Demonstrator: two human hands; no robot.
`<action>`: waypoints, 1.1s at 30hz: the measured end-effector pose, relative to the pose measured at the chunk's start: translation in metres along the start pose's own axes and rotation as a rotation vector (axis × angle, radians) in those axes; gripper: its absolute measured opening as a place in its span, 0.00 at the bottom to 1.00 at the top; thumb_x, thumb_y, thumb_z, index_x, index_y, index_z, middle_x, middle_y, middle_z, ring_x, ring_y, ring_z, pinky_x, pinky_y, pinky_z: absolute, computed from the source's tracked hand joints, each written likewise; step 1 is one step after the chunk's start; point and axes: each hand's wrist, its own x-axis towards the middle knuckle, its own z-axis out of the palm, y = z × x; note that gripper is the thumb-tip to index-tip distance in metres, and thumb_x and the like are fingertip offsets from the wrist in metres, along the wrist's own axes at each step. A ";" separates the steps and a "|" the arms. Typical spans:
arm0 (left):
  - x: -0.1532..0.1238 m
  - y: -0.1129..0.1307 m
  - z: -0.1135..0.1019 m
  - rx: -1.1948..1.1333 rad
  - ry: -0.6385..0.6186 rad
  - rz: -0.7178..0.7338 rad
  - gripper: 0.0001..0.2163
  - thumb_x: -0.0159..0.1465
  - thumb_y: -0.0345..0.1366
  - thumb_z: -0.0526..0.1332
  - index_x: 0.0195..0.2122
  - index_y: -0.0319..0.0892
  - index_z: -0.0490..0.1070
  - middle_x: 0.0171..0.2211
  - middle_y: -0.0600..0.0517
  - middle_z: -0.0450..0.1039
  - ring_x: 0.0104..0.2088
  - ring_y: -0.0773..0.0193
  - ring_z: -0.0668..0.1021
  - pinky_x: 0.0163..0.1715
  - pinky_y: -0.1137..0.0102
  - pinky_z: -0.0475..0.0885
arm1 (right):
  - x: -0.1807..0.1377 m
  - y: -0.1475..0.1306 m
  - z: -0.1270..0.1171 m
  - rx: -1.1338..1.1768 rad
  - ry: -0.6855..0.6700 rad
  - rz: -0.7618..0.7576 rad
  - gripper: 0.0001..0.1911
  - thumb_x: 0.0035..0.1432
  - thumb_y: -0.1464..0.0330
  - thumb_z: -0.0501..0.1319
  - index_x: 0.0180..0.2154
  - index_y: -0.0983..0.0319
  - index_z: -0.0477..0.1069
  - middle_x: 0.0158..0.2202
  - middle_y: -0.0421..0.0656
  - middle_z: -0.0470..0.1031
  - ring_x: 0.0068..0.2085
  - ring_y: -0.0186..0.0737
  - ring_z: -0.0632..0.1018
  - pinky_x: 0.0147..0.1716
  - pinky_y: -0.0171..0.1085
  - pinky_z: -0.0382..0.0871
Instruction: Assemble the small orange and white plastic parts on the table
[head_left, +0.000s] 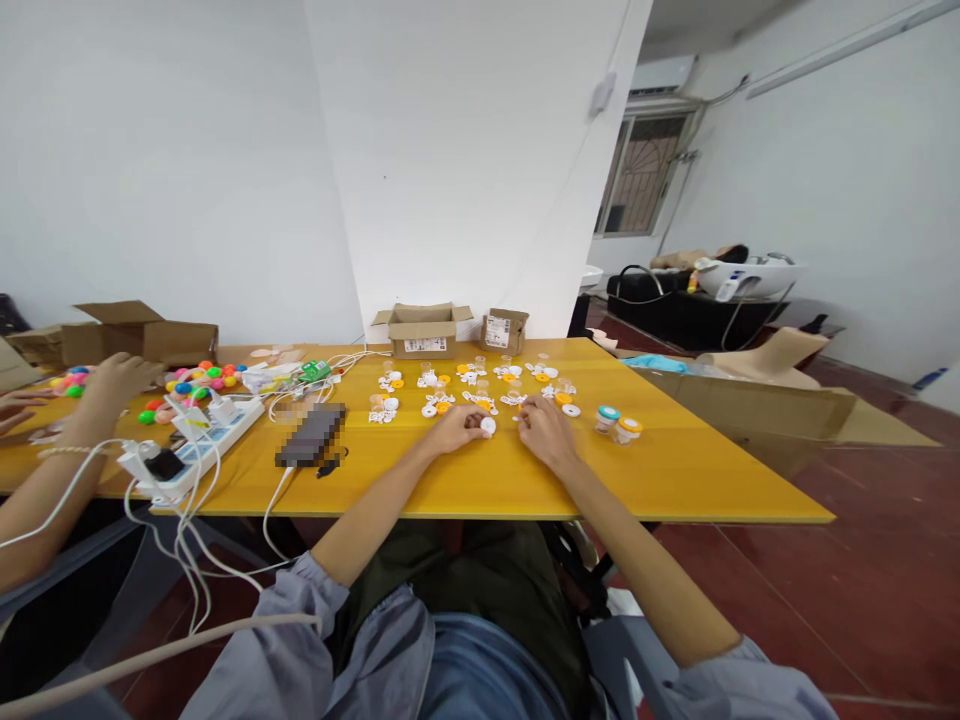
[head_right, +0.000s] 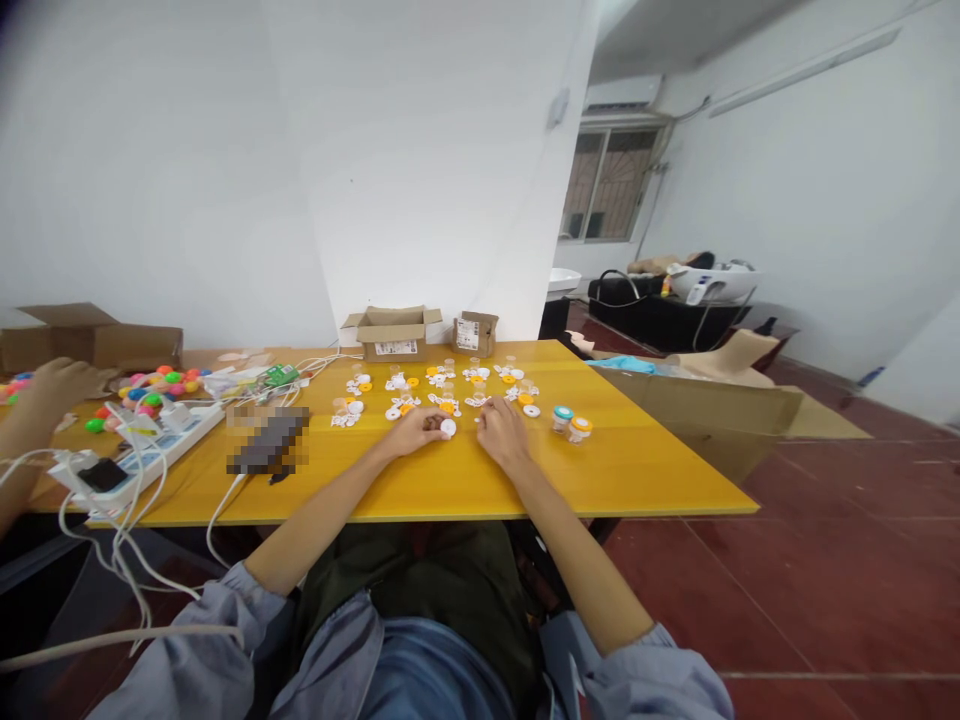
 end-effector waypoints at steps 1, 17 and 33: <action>0.000 -0.001 0.000 0.001 -0.001 0.002 0.10 0.53 0.29 0.68 0.38 0.39 0.78 0.25 0.57 0.70 0.26 0.69 0.68 0.31 0.72 0.67 | 0.000 -0.002 -0.002 0.000 0.005 0.026 0.09 0.53 0.76 0.58 0.25 0.58 0.71 0.37 0.47 0.75 0.42 0.46 0.75 0.42 0.40 0.69; 0.003 -0.010 0.001 0.010 0.018 0.031 0.11 0.56 0.30 0.67 0.42 0.41 0.78 0.33 0.52 0.78 0.32 0.65 0.75 0.37 0.70 0.71 | 0.002 -0.005 -0.007 0.277 0.123 0.122 0.11 0.50 0.75 0.53 0.29 0.57 0.72 0.33 0.45 0.76 0.39 0.46 0.76 0.38 0.40 0.69; 0.004 -0.014 0.002 -0.088 0.025 0.059 0.11 0.57 0.34 0.69 0.41 0.41 0.78 0.35 0.51 0.79 0.36 0.63 0.78 0.41 0.68 0.71 | 0.001 -0.019 -0.012 0.595 -0.107 -0.125 0.10 0.55 0.70 0.56 0.38 0.56 0.73 0.38 0.42 0.77 0.34 0.40 0.76 0.31 0.37 0.71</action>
